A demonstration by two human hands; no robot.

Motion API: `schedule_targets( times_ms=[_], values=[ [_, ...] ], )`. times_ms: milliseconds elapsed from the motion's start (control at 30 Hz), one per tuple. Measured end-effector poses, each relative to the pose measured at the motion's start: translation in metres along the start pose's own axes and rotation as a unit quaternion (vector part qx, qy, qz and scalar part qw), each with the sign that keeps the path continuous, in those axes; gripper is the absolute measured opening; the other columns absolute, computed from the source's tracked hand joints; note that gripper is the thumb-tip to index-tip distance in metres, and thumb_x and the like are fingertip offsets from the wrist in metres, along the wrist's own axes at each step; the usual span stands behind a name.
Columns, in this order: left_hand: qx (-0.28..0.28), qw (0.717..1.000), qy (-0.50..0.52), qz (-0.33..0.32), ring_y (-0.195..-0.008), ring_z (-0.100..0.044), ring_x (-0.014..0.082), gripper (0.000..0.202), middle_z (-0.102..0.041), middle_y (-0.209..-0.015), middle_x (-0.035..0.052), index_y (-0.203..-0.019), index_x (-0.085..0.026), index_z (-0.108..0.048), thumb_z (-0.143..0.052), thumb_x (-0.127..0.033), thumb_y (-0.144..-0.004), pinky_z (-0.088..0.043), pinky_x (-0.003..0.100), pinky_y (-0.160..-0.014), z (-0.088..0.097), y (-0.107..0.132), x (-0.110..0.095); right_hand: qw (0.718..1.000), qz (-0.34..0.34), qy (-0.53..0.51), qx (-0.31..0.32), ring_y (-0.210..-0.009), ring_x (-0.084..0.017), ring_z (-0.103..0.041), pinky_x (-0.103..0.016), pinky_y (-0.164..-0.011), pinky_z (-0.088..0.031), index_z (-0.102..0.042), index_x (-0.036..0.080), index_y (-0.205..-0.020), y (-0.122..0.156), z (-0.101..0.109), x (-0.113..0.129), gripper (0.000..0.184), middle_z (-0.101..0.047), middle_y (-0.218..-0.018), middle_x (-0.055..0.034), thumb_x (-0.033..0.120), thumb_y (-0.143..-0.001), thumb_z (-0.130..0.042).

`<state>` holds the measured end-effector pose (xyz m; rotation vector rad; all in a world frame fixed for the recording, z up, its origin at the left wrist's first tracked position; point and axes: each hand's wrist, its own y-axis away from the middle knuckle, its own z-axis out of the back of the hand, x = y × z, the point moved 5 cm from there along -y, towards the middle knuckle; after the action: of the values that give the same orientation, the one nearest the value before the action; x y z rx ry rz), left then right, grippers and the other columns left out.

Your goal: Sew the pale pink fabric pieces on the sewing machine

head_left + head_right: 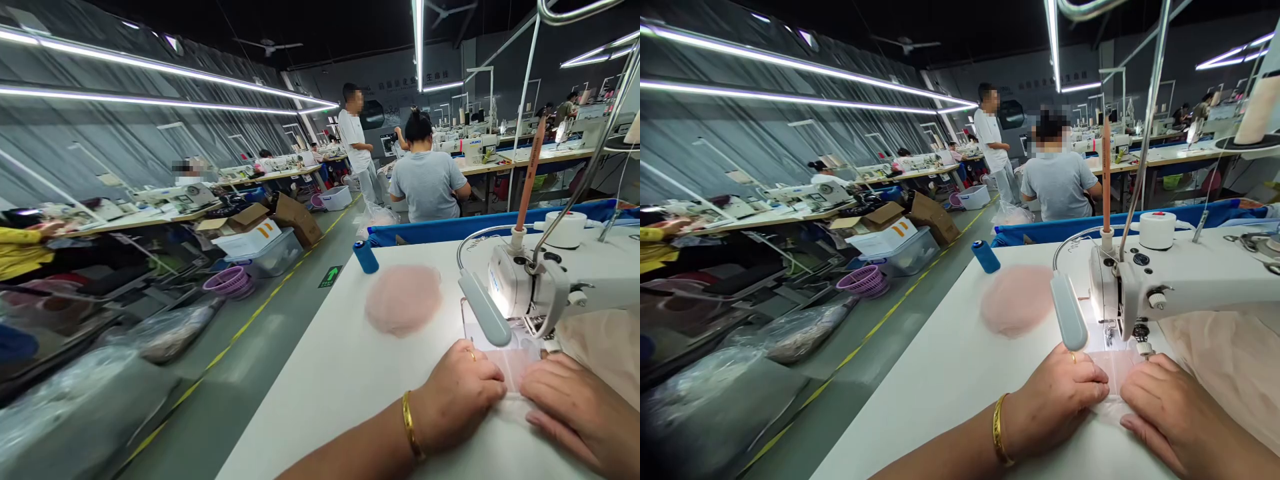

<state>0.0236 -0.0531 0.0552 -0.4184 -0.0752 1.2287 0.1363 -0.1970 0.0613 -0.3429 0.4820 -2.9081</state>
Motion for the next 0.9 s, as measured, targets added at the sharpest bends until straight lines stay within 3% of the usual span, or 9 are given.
schedule_targets(
  times_ms=[300, 467, 667, 900],
  values=[
    [-0.01, 0.999, -0.022, 0.022, -0.087, -0.065, 0.0187, 0.011, -0.079, -0.103, 0.0009, -0.092, -0.021, -0.072, -0.062, -0.015, -0.093, -0.04, 0.04, -0.086, 0.0, -0.005, 0.012, 0.999, -0.027, 0.013, -0.041, -0.085, -0.022, -0.068, -0.035, -0.078, -0.048, -0.07, 0.027, -0.105, 0.002, -0.008, -0.01, 0.015, -0.076, -0.097, -0.003, 0.035, -0.106, -0.057],
    [-0.027, 0.998, -0.046, 0.031, -0.092, -0.065, 0.0201, 0.018, -0.078, -0.104, 0.0039, -0.1, -0.021, -0.073, -0.056, -0.016, -0.099, -0.042, 0.039, -0.088, 0.002, -0.009, 0.017, 0.996, -0.015, 0.066, -0.063, -0.09, -0.024, -0.071, -0.035, -0.073, -0.049, -0.069, 0.026, -0.124, 0.005, -0.01, -0.017, 0.023, -0.079, -0.111, -0.0046, 0.034, -0.103, -0.061],
    [-0.015, 0.999, -0.042, -0.011, -0.1, -0.067, 0.0205, 0.014, -0.078, -0.108, 0.0043, -0.09, -0.019, -0.068, -0.057, -0.013, -0.096, -0.045, 0.04, -0.093, 0.002, -0.008, 0.012, 0.991, 0.012, 0.108, -0.082, -0.083, -0.023, -0.071, -0.035, -0.067, -0.048, -0.071, 0.024, -0.12, 0.002, -0.01, -0.015, 0.024, -0.081, -0.106, -0.0054, 0.023, -0.103, -0.053],
    [0.017, 0.999, -0.033, 0.003, -0.098, -0.068, 0.0191, 0.012, -0.077, -0.103, 0.0043, -0.088, -0.019, -0.063, -0.058, -0.011, -0.094, -0.048, 0.037, -0.097, 0.003, -0.012, 0.015, 0.986, -0.03, 0.096, -0.131, -0.101, -0.027, -0.071, -0.04, -0.085, -0.048, -0.072, 0.024, -0.116, 0.005, -0.018, -0.019, 0.036, -0.08, -0.111, -0.0074, 0.008, -0.101, -0.044]
  ],
)
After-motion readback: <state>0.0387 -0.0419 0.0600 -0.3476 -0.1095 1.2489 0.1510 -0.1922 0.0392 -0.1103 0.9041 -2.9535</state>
